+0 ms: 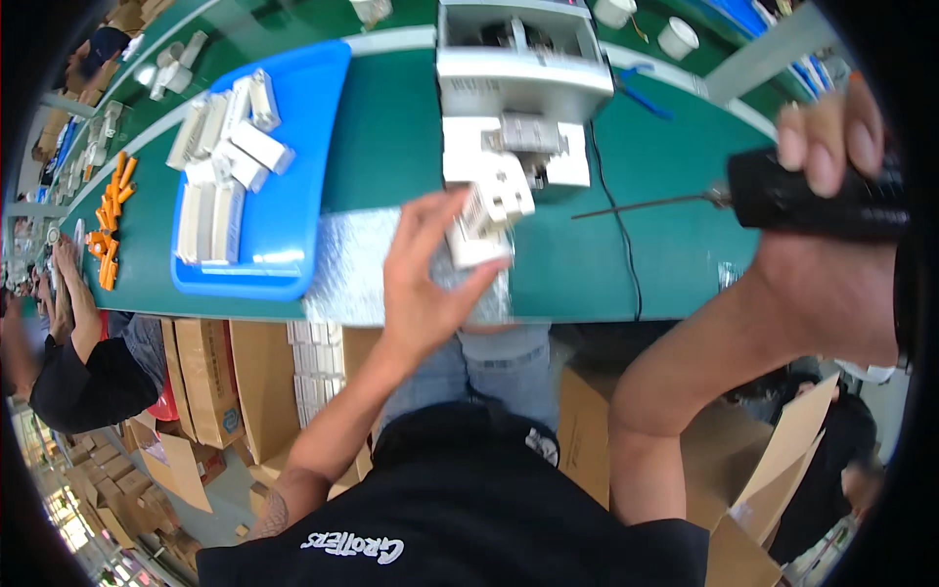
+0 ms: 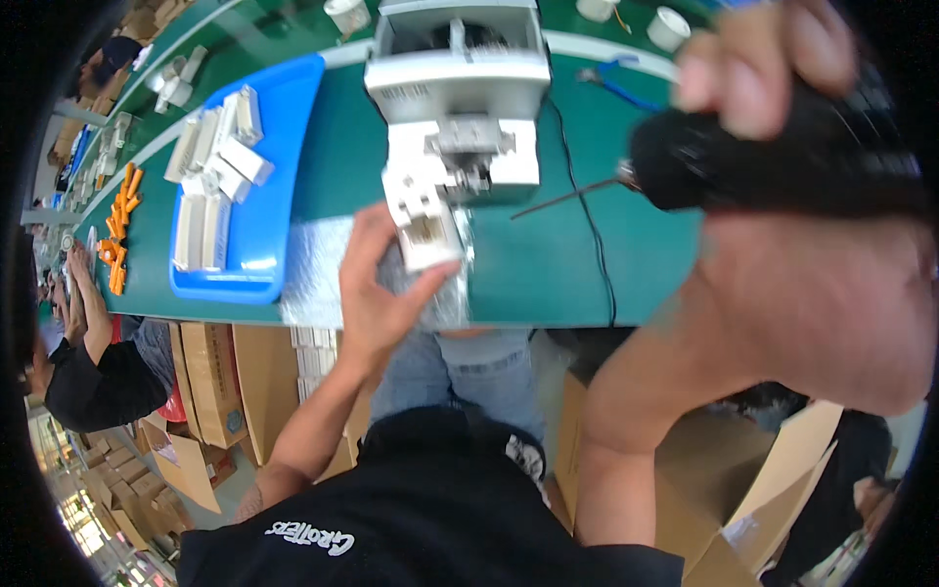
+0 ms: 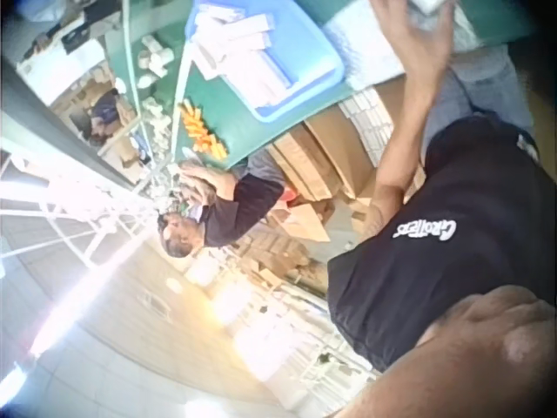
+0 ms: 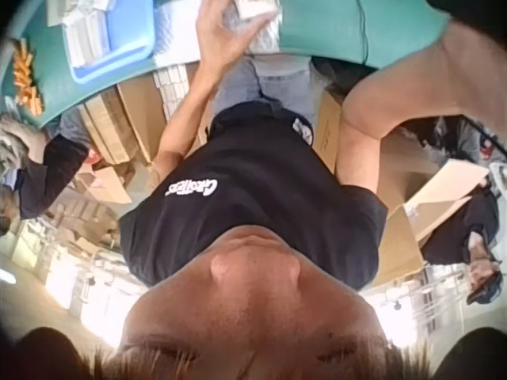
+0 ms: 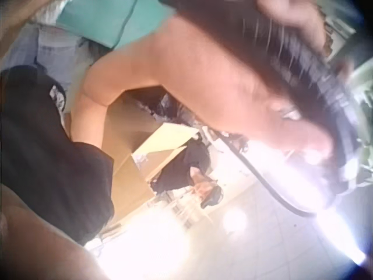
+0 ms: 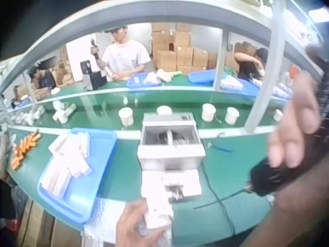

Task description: Assembling small electronic fan components at a factory workstation using an electric screwdriver.

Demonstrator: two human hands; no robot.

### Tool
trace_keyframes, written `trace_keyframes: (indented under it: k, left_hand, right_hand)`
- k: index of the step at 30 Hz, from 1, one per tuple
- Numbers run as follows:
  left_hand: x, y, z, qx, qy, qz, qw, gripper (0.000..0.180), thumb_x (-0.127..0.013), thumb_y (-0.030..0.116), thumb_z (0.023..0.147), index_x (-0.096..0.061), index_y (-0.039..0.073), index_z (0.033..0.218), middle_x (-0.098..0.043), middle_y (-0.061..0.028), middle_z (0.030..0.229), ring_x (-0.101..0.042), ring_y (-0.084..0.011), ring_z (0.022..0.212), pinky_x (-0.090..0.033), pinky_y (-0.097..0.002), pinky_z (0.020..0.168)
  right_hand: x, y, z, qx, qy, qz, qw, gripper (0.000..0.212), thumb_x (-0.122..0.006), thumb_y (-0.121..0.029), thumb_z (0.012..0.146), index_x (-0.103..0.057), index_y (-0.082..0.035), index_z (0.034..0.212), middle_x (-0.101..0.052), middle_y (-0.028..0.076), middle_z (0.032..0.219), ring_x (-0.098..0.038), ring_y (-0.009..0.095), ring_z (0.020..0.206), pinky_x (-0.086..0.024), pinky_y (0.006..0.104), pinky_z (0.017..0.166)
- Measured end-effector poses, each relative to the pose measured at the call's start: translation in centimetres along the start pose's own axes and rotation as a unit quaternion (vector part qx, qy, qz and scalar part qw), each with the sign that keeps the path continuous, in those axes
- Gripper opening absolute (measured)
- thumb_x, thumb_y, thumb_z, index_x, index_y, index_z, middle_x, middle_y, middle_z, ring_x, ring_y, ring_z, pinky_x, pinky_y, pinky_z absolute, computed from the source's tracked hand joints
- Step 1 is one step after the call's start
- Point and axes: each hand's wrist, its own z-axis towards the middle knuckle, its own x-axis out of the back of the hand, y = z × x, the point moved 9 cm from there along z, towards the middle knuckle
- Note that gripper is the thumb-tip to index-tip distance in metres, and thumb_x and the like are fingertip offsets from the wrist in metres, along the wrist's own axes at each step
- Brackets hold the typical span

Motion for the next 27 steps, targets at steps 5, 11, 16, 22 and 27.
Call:
trace_keyframes:
  k: [5, 11, 16, 22, 27]
  left_hand:
    - [-0.6, -1.2, -0.3, 0.038, 0.012, -0.056, 0.998, 0.066, -0.092, 0.008, 0.077, -0.067, 0.002, 0.138, -0.066, -0.0165, 0.129, -0.068, -0.0294, 0.118, -0.055, -0.0391, 0.100]
    - [-0.2, -1.3, -0.7, 0.035, 0.016, -0.062, 0.997, 0.064, -0.091, 0.011, 0.079, -0.067, 0.002, 0.137, -0.067, -0.0160, 0.129, -0.069, -0.0284, 0.117, -0.055, -0.0386, 0.100]
    - [0.0, -1.2, -0.8, 0.036, 0.025, -0.081, 0.996, 0.063, -0.092, 0.013, 0.078, -0.069, 0.002, 0.136, -0.068, -0.0154, 0.127, -0.069, -0.0280, 0.116, -0.055, -0.0377, 0.100]
    - [-0.1, -1.5, -0.7, 0.023, 0.024, -0.061, 0.998, 0.063, -0.093, 0.013, 0.077, -0.069, 0.000, 0.135, -0.068, -0.0159, 0.128, -0.069, -0.0285, 0.117, -0.055, -0.0385, 0.100]
    - [0.0, -1.3, -0.5, 0.038, 0.017, -0.066, 0.997, 0.063, -0.093, 0.014, 0.078, -0.069, 0.000, 0.135, -0.068, -0.0157, 0.128, -0.069, -0.0282, 0.117, -0.054, -0.0388, 0.101]
  right_hand:
    - [-3.7, 1.9, 0.9, 0.001, -0.008, 0.100, 0.995, 0.058, -0.056, -0.056, 0.096, -0.057, -0.001, 0.113, -0.049, 0.009, 0.097, -0.054, 0.020, 0.083, -0.045, 0.0386, 0.083]
    - [-2.3, 6.3, 3.5, 0.012, -0.011, 0.104, 0.994, 0.059, -0.054, -0.058, 0.097, -0.057, -0.002, 0.114, -0.051, 0.009, 0.096, -0.056, 0.020, 0.081, -0.047, 0.0385, 0.081]
    - [-2.7, 10.2, 4.2, 0.002, -0.018, 0.099, 0.995, 0.060, -0.052, -0.060, 0.098, -0.057, -0.002, 0.114, -0.052, 0.009, 0.095, -0.058, 0.020, 0.079, -0.049, 0.0384, 0.079]
    - [1.6, 12.1, 3.7, 0.005, -0.010, 0.097, 0.995, 0.061, -0.051, -0.061, 0.100, -0.057, -0.003, 0.115, -0.054, 0.010, 0.093, -0.059, 0.021, 0.077, -0.051, 0.0383, 0.077]
    - [2.9, 11.2, 2.0, 0.015, 0.008, 0.095, 0.995, 0.062, -0.049, -0.063, 0.101, -0.057, -0.003, 0.116, -0.056, 0.010, 0.092, -0.061, 0.021, 0.075, -0.052, 0.0383, 0.076]
